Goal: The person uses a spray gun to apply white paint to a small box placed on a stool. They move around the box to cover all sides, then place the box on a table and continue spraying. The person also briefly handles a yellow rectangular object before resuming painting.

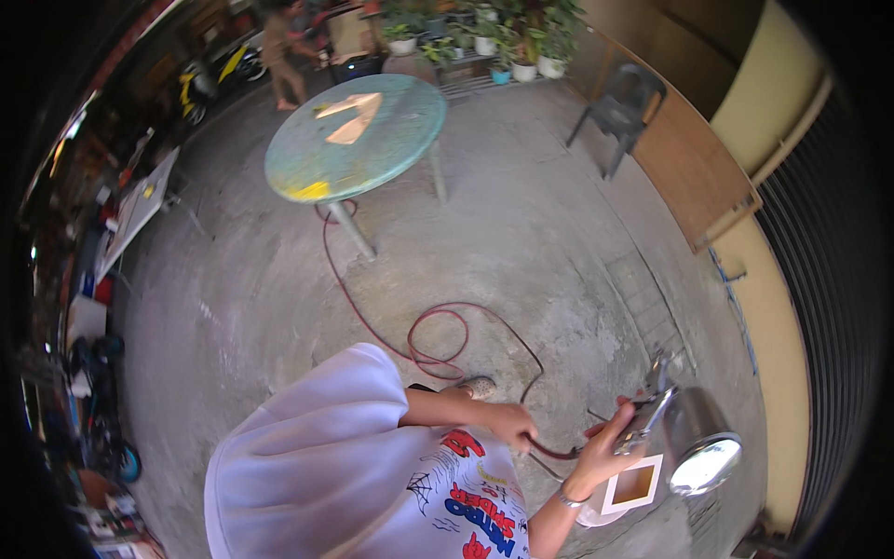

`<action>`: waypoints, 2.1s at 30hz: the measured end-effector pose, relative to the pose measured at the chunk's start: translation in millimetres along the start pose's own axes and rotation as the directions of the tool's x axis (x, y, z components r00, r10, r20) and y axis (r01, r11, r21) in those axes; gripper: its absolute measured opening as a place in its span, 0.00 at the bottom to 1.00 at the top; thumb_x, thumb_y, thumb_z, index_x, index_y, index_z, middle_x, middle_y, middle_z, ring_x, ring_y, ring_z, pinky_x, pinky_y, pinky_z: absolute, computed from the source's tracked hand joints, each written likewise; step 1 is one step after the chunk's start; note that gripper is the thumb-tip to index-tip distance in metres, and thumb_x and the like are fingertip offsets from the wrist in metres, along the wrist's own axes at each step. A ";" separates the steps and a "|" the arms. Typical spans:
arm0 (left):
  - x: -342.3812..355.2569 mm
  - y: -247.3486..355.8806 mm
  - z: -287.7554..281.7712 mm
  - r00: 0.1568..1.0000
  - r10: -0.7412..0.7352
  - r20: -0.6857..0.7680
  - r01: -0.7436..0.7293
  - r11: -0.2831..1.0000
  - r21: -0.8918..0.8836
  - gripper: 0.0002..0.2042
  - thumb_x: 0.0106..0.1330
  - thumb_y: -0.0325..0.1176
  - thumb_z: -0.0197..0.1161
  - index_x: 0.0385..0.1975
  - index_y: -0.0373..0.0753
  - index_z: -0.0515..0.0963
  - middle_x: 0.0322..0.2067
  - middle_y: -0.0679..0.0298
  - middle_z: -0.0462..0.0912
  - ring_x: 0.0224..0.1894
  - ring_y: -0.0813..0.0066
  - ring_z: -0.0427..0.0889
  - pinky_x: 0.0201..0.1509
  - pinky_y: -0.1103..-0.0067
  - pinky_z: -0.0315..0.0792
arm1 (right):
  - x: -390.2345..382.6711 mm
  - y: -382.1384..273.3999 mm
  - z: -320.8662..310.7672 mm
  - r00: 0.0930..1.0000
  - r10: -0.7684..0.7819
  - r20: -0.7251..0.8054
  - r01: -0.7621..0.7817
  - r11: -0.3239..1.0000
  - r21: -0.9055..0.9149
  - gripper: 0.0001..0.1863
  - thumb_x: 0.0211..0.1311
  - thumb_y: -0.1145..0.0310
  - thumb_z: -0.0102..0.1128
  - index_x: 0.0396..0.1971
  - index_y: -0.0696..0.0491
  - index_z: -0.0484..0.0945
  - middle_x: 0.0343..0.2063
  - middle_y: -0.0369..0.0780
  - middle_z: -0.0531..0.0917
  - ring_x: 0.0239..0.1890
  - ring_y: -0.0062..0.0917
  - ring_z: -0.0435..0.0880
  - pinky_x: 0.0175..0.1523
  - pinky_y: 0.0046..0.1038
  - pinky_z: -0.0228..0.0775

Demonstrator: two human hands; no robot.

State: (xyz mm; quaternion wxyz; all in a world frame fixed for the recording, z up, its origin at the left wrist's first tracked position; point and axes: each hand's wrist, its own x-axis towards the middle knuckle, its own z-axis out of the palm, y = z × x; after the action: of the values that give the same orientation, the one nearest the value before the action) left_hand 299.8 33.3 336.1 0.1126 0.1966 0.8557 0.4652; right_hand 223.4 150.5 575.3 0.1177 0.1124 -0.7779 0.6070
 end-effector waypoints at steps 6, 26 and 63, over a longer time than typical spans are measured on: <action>-197.3 -101.7 -30.5 0.603 -0.319 -0.731 0.609 0.776 0.163 0.05 0.47 0.31 0.70 0.24 0.48 0.85 0.27 0.62 0.84 0.37 0.57 0.84 0.41 0.62 0.76 | 31.7 -100.1 -10.1 0.963 -0.268 -0.015 0.269 0.962 0.043 0.18 0.76 0.62 0.57 0.52 0.63 0.80 0.34 0.40 0.85 0.10 0.12 0.65 0.14 0.19 0.52; -709.9 76.6 -250.3 -0.382 0.734 -0.562 0.904 0.169 -0.393 0.14 0.70 0.35 0.64 0.51 0.37 0.78 0.45 0.51 0.77 0.49 0.54 0.78 0.57 0.66 0.72 | 0.5 -187.7 282.4 0.820 -0.385 0.423 0.283 0.916 0.285 0.17 0.75 0.61 0.59 0.39 0.63 0.81 0.29 0.40 0.85 0.09 0.14 0.69 0.13 0.20 0.54; -137.9 -105.2 -158.4 -0.377 -0.740 0.556 -0.662 -0.205 -0.721 0.24 0.75 0.52 0.55 0.56 0.37 0.77 0.48 0.60 0.86 0.47 0.68 0.87 0.46 0.73 0.76 | 86.0 64.5 1168.8 -0.264 0.036 0.964 0.189 0.982 0.015 0.26 0.61 0.48 0.72 0.36 0.60 0.86 0.29 0.37 0.89 0.16 0.24 0.86 0.17 0.21 0.70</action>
State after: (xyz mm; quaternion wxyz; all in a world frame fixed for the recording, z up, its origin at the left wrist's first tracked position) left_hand 339.6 -198.2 334.9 -0.1737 -0.8111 -0.0509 0.5563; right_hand 66.8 -971.5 268.4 -0.4991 0.5897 -0.5980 0.2138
